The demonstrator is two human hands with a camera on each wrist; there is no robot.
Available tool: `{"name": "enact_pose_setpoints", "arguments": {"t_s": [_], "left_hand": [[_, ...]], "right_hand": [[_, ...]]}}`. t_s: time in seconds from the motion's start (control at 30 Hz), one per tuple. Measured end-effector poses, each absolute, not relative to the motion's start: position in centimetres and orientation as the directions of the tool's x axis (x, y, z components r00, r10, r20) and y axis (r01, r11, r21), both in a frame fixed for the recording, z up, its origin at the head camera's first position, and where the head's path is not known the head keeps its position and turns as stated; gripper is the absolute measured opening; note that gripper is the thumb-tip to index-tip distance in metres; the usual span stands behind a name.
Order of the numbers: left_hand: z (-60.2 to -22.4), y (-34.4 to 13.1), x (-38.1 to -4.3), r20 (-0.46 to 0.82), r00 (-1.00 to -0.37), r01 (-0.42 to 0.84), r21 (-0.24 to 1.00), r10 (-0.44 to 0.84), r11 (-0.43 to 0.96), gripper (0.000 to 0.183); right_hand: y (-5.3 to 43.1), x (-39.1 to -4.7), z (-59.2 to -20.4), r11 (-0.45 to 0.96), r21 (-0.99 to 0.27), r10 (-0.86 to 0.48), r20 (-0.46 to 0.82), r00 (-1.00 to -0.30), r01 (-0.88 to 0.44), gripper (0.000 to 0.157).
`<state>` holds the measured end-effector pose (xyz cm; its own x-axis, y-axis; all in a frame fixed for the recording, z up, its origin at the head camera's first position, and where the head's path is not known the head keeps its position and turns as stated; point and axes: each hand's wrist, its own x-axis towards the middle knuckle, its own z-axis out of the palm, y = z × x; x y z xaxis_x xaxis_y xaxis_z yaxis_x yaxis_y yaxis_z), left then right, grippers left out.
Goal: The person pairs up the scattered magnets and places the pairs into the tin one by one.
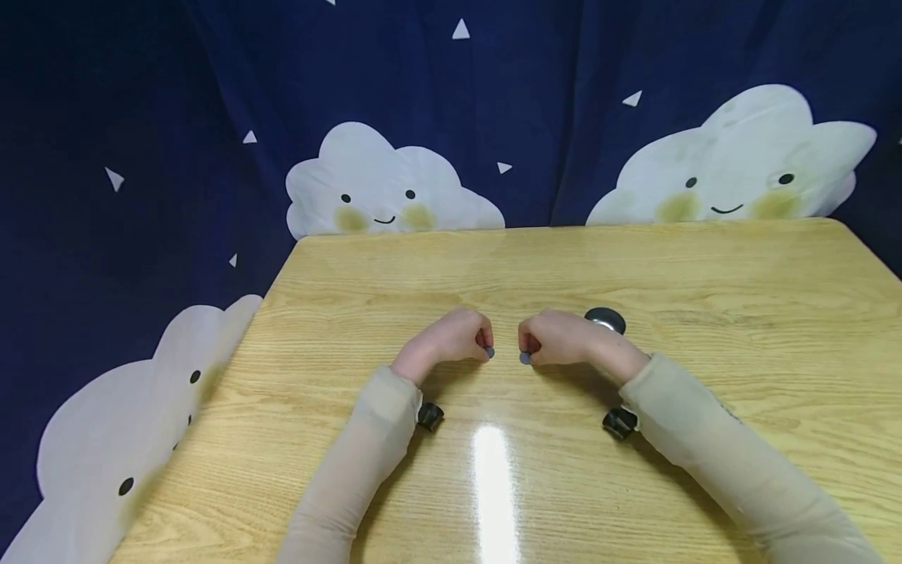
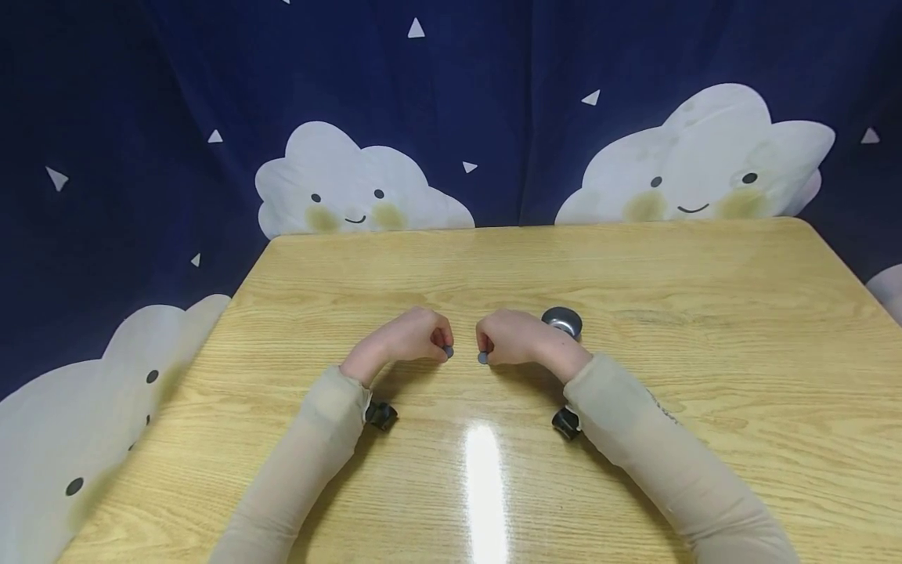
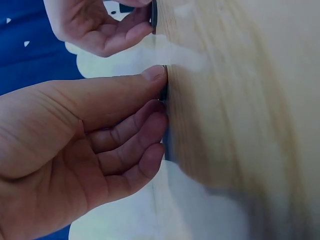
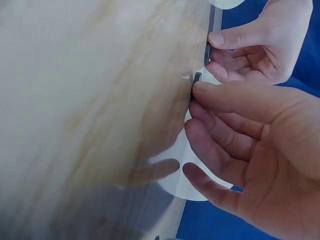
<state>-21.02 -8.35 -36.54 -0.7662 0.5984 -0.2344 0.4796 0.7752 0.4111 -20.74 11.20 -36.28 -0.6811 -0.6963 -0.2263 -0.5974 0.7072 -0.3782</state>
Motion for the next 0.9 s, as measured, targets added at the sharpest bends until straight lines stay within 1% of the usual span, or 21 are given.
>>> {"name": "enact_pose_setpoints", "arguments": {"t_s": [0.27, 0.53, 0.9], "left_hand": [[-36.7, -7.8, -21.0, -0.247, -0.768, 0.463, 0.423, 0.591, 0.779, 0.014], [-36.7, -7.4, -21.0, -0.254, -0.772, 0.452, 0.425, 0.582, 0.784, 0.013], [-36.7, -7.0, -21.0, -0.251, -0.773, 0.474, 0.381, 0.582, 0.794, 0.012]], "right_hand": [[11.2, -20.8, -36.4, 0.699, -0.374, -0.703, -0.204, -0.682, -0.609, 0.009], [11.1, -21.0, -36.4, 0.722, -0.351, -0.682, -0.211, -0.700, -0.596, 0.011], [10.7, -21.1, -36.4, 0.736, -0.328, -0.668, -0.213, -0.713, -0.592, 0.014]]}}
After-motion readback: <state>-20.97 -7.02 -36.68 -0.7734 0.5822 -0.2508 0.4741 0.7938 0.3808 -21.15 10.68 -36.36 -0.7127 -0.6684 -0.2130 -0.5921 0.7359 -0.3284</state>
